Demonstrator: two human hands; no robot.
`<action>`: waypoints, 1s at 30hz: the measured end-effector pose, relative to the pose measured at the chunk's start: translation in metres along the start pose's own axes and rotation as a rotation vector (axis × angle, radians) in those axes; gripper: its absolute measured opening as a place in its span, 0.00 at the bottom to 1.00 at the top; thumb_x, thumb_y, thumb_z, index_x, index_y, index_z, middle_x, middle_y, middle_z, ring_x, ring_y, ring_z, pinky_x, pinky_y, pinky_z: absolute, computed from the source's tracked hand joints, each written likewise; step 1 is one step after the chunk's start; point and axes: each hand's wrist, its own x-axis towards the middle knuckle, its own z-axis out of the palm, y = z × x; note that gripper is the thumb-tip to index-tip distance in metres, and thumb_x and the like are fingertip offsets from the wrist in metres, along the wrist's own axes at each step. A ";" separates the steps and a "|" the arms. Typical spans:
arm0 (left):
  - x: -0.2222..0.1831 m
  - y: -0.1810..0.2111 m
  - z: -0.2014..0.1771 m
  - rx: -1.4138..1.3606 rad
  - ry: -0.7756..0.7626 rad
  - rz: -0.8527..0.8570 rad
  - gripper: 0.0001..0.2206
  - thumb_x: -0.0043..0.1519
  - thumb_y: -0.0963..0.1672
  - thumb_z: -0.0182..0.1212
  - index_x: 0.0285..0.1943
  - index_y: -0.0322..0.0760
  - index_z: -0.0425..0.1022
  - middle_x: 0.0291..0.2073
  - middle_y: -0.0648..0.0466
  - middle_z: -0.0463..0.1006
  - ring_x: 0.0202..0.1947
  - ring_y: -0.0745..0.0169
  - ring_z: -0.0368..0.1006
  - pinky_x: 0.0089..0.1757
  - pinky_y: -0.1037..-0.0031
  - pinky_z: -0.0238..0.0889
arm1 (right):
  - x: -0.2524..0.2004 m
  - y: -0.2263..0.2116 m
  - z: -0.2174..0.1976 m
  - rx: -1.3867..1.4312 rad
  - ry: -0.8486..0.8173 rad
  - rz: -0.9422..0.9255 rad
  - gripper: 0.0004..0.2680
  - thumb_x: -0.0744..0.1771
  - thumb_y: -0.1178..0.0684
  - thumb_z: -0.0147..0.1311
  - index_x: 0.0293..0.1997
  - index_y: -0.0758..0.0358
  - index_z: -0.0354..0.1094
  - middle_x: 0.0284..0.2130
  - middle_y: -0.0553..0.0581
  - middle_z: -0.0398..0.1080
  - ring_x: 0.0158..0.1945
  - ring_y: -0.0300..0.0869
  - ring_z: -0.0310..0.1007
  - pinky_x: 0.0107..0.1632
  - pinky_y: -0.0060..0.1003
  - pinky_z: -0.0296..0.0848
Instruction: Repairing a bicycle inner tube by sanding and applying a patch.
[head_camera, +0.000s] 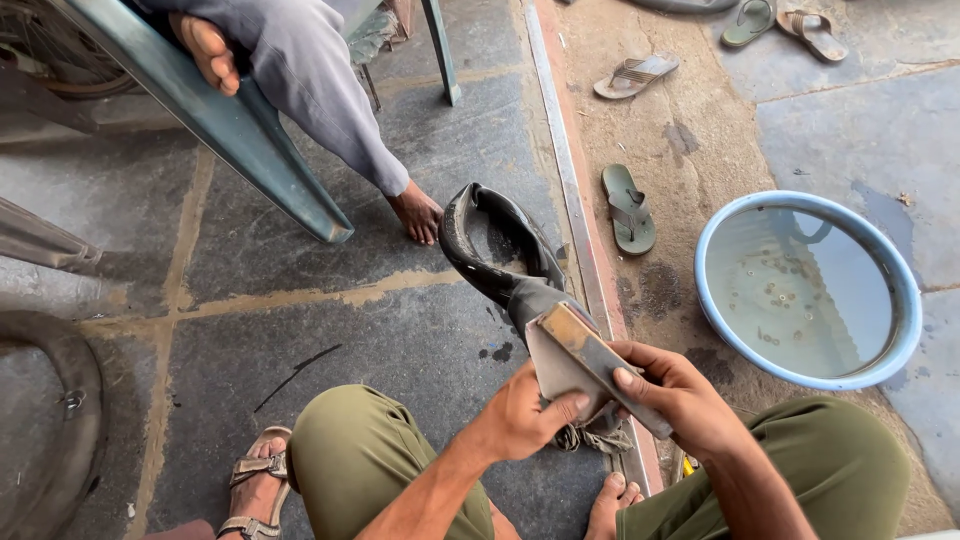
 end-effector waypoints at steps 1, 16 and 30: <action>-0.002 -0.003 0.001 0.001 0.000 0.001 0.16 0.63 0.47 0.62 0.53 0.31 0.76 0.44 0.48 0.82 0.46 0.55 0.80 0.49 0.65 0.73 | -0.002 -0.005 0.002 0.000 -0.001 -0.001 0.18 0.66 0.51 0.58 0.60 0.73 0.71 0.40 0.58 0.78 0.40 0.38 0.72 0.44 0.37 0.71; -0.007 -0.017 0.051 -0.131 0.289 0.162 0.19 0.70 0.51 0.53 0.54 0.30 0.73 0.43 0.48 0.79 0.45 0.56 0.76 0.45 0.65 0.70 | -0.019 -0.033 0.028 -0.258 0.027 0.017 0.18 0.65 0.47 0.58 0.57 0.69 0.73 0.41 0.57 0.79 0.45 0.37 0.74 0.49 0.36 0.73; 0.002 -0.060 0.043 -0.302 0.280 0.006 0.28 0.73 0.55 0.40 0.65 0.25 0.63 0.55 0.39 0.75 0.54 0.53 0.75 0.52 0.65 0.71 | -0.006 -0.031 0.031 -0.477 0.079 -0.012 0.18 0.67 0.48 0.52 0.61 0.67 0.69 0.43 0.58 0.81 0.45 0.37 0.77 0.48 0.35 0.76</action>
